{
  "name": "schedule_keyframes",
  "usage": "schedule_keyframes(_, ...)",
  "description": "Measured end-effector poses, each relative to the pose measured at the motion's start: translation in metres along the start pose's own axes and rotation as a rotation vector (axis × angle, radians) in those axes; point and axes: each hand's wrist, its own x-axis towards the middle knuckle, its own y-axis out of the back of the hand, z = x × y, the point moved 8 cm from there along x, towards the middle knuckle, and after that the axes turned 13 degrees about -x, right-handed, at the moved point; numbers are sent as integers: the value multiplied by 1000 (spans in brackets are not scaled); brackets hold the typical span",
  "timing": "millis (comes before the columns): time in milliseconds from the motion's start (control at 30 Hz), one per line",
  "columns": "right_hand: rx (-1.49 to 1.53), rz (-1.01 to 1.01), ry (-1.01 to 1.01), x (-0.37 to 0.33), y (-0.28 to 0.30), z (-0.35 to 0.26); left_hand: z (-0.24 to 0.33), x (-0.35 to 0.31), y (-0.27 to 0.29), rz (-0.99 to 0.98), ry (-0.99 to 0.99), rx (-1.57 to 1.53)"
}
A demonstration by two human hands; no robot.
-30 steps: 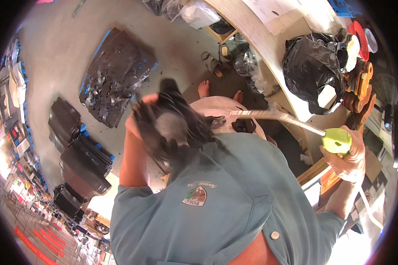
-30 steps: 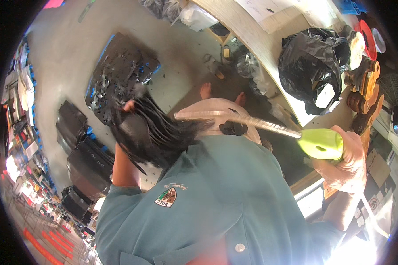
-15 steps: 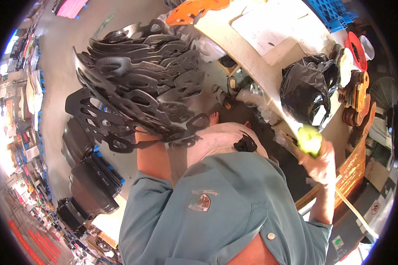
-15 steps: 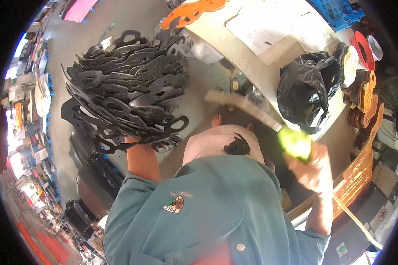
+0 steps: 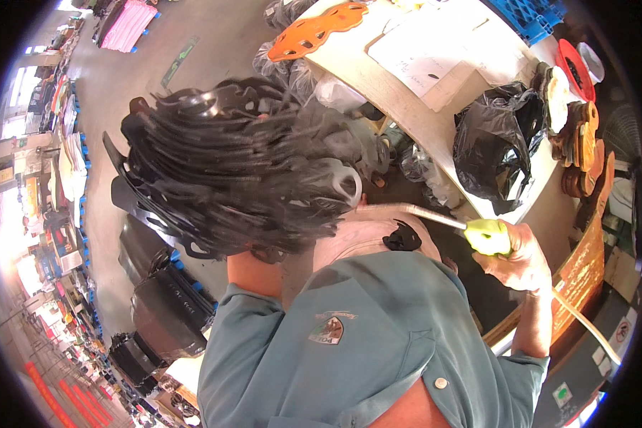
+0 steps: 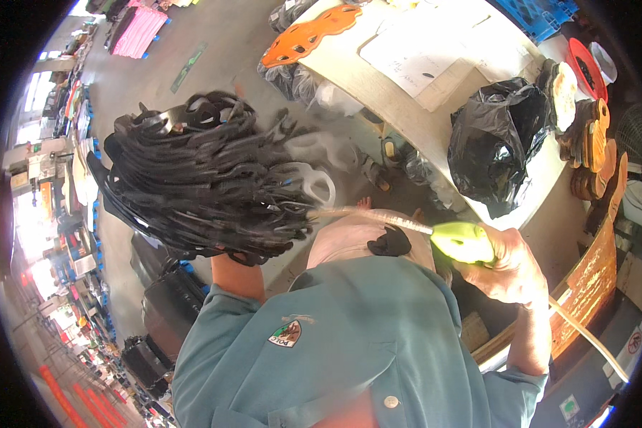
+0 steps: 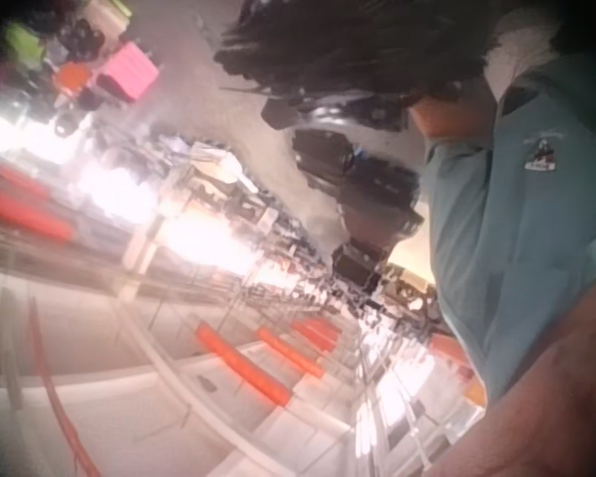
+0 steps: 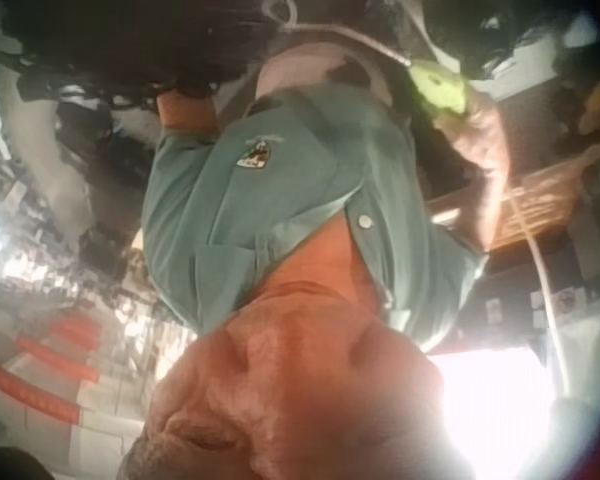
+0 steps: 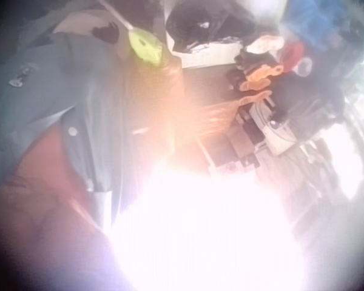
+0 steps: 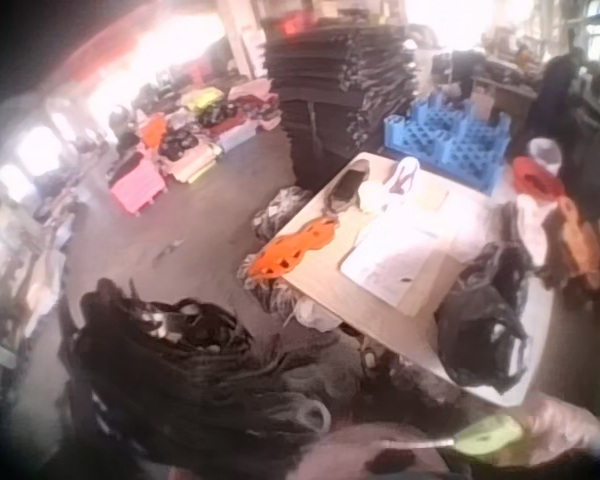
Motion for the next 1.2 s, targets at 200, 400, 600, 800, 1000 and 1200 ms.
schedule_keyframes(200, -130, 35, 147, -3, -3, -15, 29, 27, -25, -237, 135, -149)
schedule_keyframes(400, -131, -39, 258, -3, -15, -26, 37, 34, -69, -590, 454, -227)
schedule_keyframes(600, -109, 98, 120, -2, 5, -25, 14, 5, -99, -1091, 600, -214)
schedule_keyframes(800, -131, 63, 209, 0, 1, -39, 10, -1, -110, -1240, 410, -227)
schedule_keyframes(1000, -278, 60, 253, -5, 7, -47, -10, -12, -113, -1198, 445, -308)
schedule_keyframes(1200, -299, 106, 203, -5, 17, -56, -27, -34, -106, -1138, 551, -418)
